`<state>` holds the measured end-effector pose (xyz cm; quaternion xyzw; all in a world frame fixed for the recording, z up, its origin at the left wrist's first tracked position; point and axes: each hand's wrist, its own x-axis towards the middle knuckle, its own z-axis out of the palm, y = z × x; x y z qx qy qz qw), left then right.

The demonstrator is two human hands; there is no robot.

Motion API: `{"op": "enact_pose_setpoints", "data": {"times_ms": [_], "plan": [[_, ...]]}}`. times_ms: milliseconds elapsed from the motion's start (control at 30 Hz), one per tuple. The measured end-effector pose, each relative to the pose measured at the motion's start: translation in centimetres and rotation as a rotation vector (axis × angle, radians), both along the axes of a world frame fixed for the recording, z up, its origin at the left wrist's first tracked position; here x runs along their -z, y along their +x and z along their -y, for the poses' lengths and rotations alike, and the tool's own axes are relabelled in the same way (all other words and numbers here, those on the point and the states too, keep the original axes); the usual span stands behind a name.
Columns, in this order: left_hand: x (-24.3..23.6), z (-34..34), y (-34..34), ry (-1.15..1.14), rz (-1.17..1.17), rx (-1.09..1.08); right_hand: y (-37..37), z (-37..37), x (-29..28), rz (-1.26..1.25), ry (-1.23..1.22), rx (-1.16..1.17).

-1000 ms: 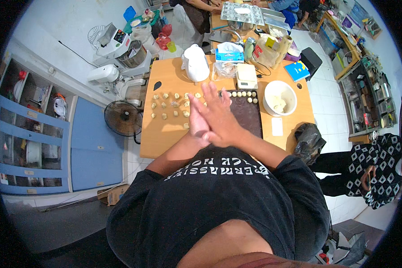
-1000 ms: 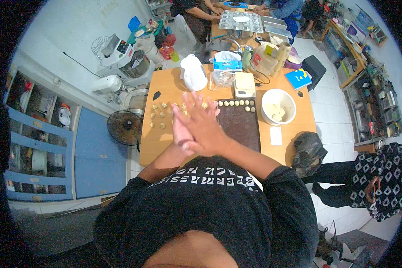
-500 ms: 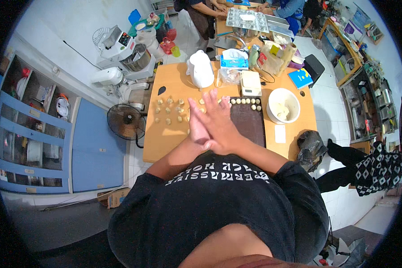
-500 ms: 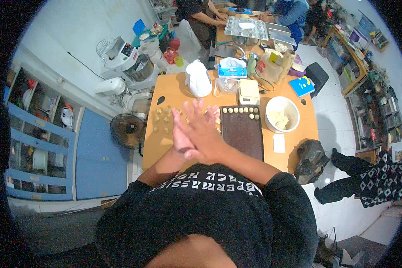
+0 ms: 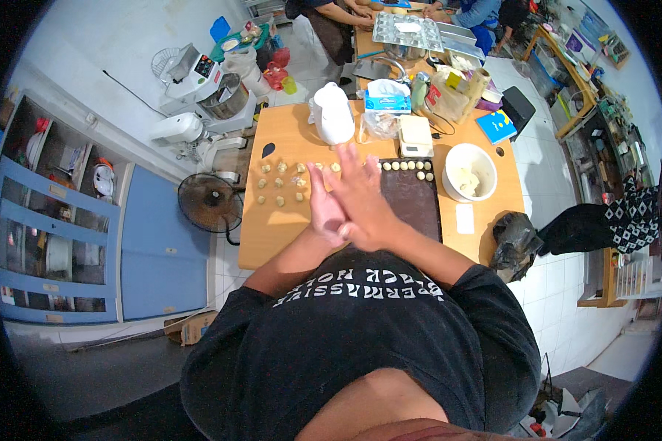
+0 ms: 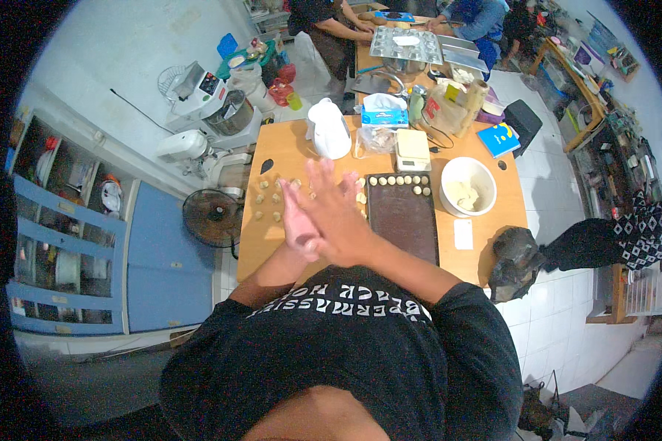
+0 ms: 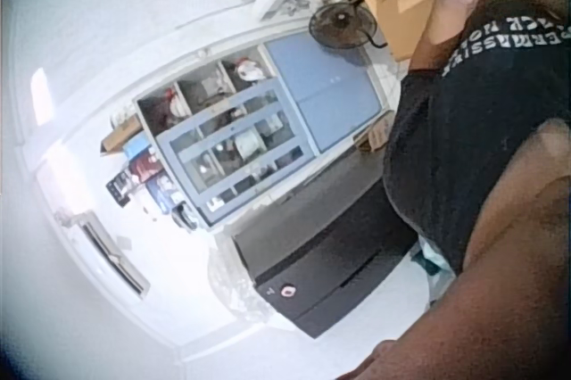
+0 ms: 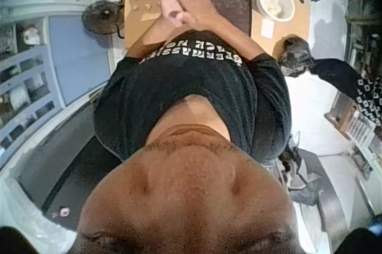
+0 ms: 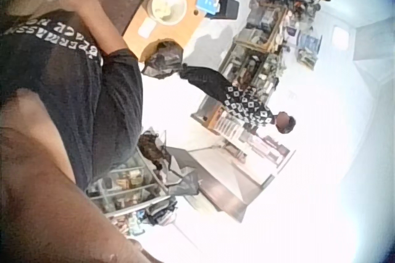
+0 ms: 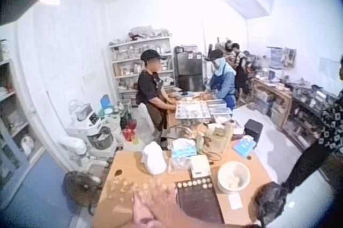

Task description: The person shapes small pieces of dough by hand, rolling them into balls and flattening them on a tray.

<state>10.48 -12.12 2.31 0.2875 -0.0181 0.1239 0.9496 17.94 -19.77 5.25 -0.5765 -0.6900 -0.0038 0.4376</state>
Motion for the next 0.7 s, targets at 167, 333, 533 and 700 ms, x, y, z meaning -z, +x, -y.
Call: {"op": "enact_pose_setpoints", "data": {"times_ms": [167, 333, 533, 700], "plan": [[0.6, 1.7, -0.2, 0.08, -0.033, -0.063, 2.1, -1.1, -0.6, -0.021, -0.035, 0.142], [8.3, -3.3, -0.3, -0.025, 0.036, 0.037, -2.3, -0.6, 0.0, 0.221, -0.011, -0.02], [-2.8, -1.5, -1.2, -0.262, 0.013, -0.13, 1.2, -1.2, 0.9, 0.029, -0.057, 0.022], [-1.7, 0.8, 0.1, 0.184, 0.024, -0.142, 0.2, -1.9, -1.2, -0.081, 0.035, 0.076]]}}
